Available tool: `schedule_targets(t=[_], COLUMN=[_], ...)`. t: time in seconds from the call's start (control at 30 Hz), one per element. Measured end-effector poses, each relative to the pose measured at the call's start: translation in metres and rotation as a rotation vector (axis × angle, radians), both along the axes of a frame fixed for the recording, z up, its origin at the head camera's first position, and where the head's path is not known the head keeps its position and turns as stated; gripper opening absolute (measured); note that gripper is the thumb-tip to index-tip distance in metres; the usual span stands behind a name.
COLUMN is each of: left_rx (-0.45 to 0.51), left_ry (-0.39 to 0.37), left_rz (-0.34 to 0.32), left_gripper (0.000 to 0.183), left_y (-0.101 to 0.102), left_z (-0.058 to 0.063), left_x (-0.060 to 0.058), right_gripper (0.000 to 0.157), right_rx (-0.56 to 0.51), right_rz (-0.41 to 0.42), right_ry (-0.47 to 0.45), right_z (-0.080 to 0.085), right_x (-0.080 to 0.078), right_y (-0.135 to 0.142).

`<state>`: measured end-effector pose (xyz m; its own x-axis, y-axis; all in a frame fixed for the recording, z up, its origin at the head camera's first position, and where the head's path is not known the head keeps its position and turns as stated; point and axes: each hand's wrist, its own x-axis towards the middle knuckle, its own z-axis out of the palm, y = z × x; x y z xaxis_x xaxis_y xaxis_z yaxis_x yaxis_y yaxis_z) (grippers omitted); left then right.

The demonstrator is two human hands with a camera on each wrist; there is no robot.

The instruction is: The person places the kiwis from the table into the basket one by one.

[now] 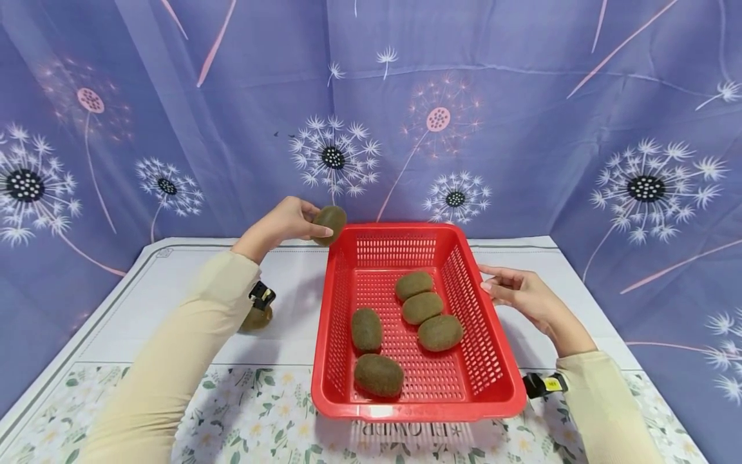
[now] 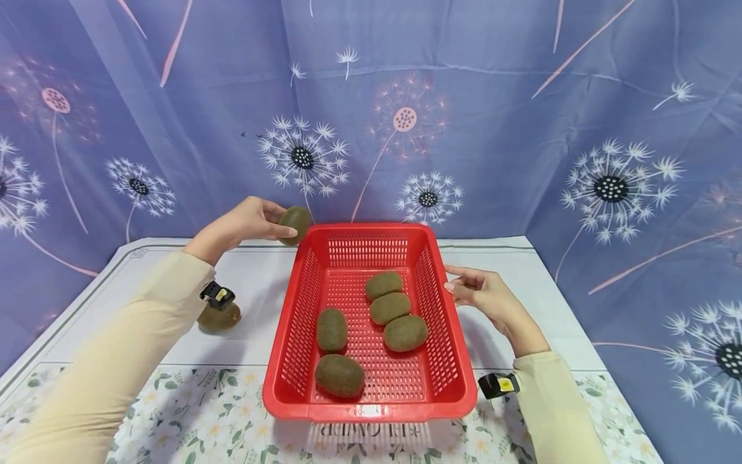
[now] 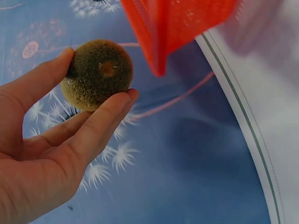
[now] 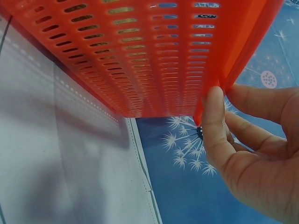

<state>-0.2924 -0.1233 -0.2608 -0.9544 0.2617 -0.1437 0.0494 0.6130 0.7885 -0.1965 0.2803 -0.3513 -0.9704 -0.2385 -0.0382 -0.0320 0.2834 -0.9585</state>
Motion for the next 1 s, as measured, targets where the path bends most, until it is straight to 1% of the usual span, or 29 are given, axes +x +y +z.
schedule_targets(t=[0.17, 0.43, 0.57, 0.73, 0.87, 1.0], left_rx=[-0.018, -0.064, -0.044, -0.046, -0.062, -0.14], left_ry=[0.011, -0.001, 0.004, 0.025, 0.021, 0.043], left_rz=[-0.027, -0.047, -0.079, -0.109, -0.102, -0.107], left_gripper=[0.046, 0.045, 0.042, 0.042, 0.042, 0.041], left_y=[0.021, 0.058, 0.075, 0.095, 0.11, 0.122], left_z=[0.004, 0.009, 0.009, 0.007, 0.003, -0.003], left_x=[-0.005, -0.013, -0.016, -0.017, -0.017, -0.019], right_gripper=[0.054, 0.054, 0.055, 0.054, 0.054, 0.053], right_rx=[-0.009, -0.012, -0.013, -0.011, -0.007, -0.015], right_rz=[0.001, -0.002, 0.002, 0.001, 0.001, 0.005], right_ry=[0.002, 0.006, 0.003, 0.007, 0.004, 0.005], right_z=[-0.001, -0.001, -0.002, -0.002, -0.002, -0.002], right_x=[0.0, 0.0, 0.0, -0.001, 0.0, -0.001], right_y=[0.0, 0.001, 0.001, 0.001, 0.001, 0.001])
